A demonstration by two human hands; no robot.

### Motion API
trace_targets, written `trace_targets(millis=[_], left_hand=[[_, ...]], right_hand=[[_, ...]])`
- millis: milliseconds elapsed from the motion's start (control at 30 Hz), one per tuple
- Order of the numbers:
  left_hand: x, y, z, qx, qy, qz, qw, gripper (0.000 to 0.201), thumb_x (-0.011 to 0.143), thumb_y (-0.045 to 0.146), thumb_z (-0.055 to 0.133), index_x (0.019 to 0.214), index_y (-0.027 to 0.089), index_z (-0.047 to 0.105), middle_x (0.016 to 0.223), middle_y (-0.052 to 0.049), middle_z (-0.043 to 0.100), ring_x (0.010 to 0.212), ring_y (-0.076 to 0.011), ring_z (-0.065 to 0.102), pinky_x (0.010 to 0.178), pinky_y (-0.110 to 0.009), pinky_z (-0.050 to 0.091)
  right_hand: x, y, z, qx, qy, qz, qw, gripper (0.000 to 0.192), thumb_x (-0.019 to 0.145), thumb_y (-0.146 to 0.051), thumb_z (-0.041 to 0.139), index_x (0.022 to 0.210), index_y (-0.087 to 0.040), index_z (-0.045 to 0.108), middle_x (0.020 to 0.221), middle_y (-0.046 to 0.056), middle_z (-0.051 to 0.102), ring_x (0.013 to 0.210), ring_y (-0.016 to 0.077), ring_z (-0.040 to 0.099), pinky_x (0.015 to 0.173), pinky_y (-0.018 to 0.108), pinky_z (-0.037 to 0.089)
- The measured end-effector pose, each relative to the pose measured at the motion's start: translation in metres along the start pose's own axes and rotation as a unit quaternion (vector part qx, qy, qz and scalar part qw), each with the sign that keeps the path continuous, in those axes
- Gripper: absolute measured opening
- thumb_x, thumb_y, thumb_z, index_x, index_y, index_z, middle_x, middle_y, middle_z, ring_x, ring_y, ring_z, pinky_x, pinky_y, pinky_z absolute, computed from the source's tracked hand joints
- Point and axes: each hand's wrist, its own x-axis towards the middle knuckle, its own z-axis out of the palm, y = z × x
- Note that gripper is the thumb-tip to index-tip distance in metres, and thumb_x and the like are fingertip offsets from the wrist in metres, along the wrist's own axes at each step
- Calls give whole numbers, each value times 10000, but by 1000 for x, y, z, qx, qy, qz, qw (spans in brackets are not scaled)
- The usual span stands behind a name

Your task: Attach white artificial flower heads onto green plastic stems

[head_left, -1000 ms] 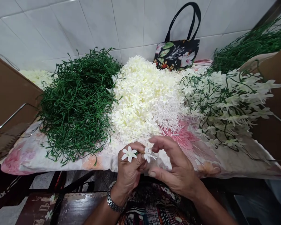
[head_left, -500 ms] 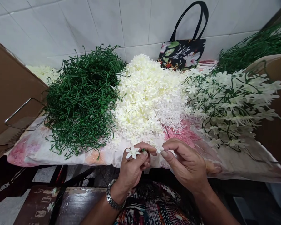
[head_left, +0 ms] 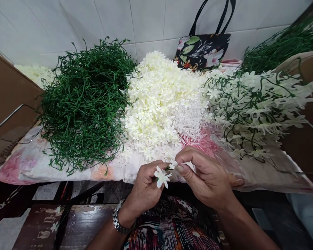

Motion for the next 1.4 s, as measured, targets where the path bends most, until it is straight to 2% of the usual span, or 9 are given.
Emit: trace_targets(millis=[133,400,567,700,833,967,1133,1400], left_hand=[[-1,0,-1,38,-17,12,999,295,814,157,484,521,167,503,543,22,400,525,-107,346,509,-231,293],[0,-2,0,46,-17,11,999,311,770,91,467,476,172,406,538,26,427,512,-94,366,513,-215,307],[1,-5,-3,64,2,21,998,258,699,45,478,479,172,433,500,37,414,490,-86,326,490,-203,301],[3,-1,-4,47,8,19,999,260,704,90,475,458,170,442,486,35,397,481,-87,322,487,-205,304],[3,-2,-3,14,15,-20,1000,261,709,167,510,453,171,462,463,31,399,466,-93,329,474,-214,309],[-1,-16,-2,-50,31,-67,996,299,737,276,592,480,171,483,466,30,423,465,-96,352,475,-219,321],[-6,-34,0,-117,21,-76,990,340,818,356,579,540,167,536,533,9,474,509,-105,389,495,-226,324],[-7,-38,5,-172,73,-106,977,301,781,417,630,632,159,587,510,27,429,488,-98,359,475,-228,310]], right_hand=[[1,0,-2,-14,-28,-15,999,127,882,-135,490,768,-187,507,662,-8,523,592,105,500,526,229,402],[0,2,-3,-23,-57,-27,998,139,885,-108,473,774,-183,509,671,-2,517,607,106,492,534,226,399],[2,3,-3,-36,-62,-36,997,147,886,-109,458,776,-187,516,675,6,523,617,117,492,541,234,400],[1,5,-3,-41,-67,-40,996,141,877,-94,463,786,-184,520,682,14,529,626,122,502,547,235,407],[-1,4,-1,-44,-56,-41,997,138,878,-101,467,785,-184,526,680,16,542,619,125,511,549,239,417],[-1,4,2,-54,-38,-39,997,150,882,-114,460,771,-186,530,663,13,547,607,126,511,544,240,419],[-3,5,6,-71,-21,-46,996,142,880,-100,463,781,-183,521,663,15,538,612,125,506,552,240,424],[-7,10,19,-44,20,-11,999,129,884,-132,473,775,-193,508,645,-5,538,585,113,514,531,229,437]])
